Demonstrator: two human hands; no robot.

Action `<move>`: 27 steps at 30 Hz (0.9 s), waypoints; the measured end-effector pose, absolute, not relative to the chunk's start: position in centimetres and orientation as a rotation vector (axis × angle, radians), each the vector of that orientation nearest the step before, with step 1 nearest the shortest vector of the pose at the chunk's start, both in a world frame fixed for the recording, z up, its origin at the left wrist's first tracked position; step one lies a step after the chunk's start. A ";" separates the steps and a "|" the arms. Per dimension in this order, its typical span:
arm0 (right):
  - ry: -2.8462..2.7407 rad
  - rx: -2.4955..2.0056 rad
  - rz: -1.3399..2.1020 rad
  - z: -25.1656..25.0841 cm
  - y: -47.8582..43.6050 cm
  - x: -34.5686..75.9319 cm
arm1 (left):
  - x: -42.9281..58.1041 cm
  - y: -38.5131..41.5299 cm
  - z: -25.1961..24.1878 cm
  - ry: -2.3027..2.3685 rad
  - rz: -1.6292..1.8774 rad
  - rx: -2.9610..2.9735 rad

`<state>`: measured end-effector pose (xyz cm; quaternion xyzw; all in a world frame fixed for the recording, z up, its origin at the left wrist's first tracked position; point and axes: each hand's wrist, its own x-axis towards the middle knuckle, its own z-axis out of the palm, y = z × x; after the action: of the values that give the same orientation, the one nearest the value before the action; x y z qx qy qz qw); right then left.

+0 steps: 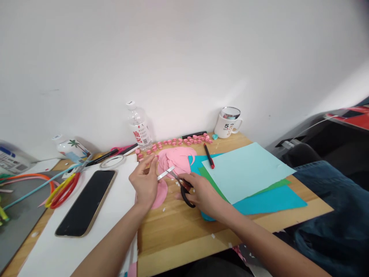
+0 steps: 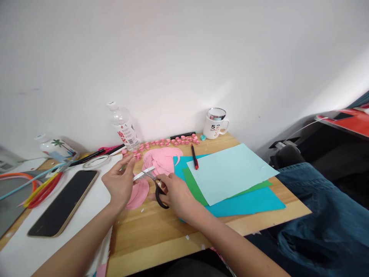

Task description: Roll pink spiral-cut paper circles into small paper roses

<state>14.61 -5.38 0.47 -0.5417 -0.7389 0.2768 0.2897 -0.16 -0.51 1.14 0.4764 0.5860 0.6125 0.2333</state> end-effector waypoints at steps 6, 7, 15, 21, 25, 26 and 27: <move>-1.949 -1.430 0.685 0.7 -5.2 14.3 | -0.1 -0.5 1.0 1.599 1.690 1.347; -1.948 -1.443 0.681 0.8 -5.2 14.3 | -0.1 -0.5 1.0 1.599 1.691 1.346; -2.016 -1.557 0.673 0.9 -5.0 14.9 | 0.1 -0.7 1.2 1.594 1.656 1.278; -2.168 -1.750 0.392 0.9 -4.2 17.0 | 0.1 -0.8 0.4 1.548 1.689 1.515; -2.244 -1.936 0.238 1.7 -3.7 19.5 | -0.3 -0.5 0.2 1.549 1.601 1.563; -2.346 -1.899 0.262 1.9 -3.7 20.1 | -0.4 -0.4 0.2 1.560 1.576 1.580; -2.458 -1.821 0.292 2.1 -3.8 20.6 | -0.4 -0.3 0.1 1.557 1.553 1.613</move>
<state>20.60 -3.80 2.11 -0.5922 -0.7995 0.0949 0.0342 -0.45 -0.30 0.15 0.5789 0.5588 0.5572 0.2056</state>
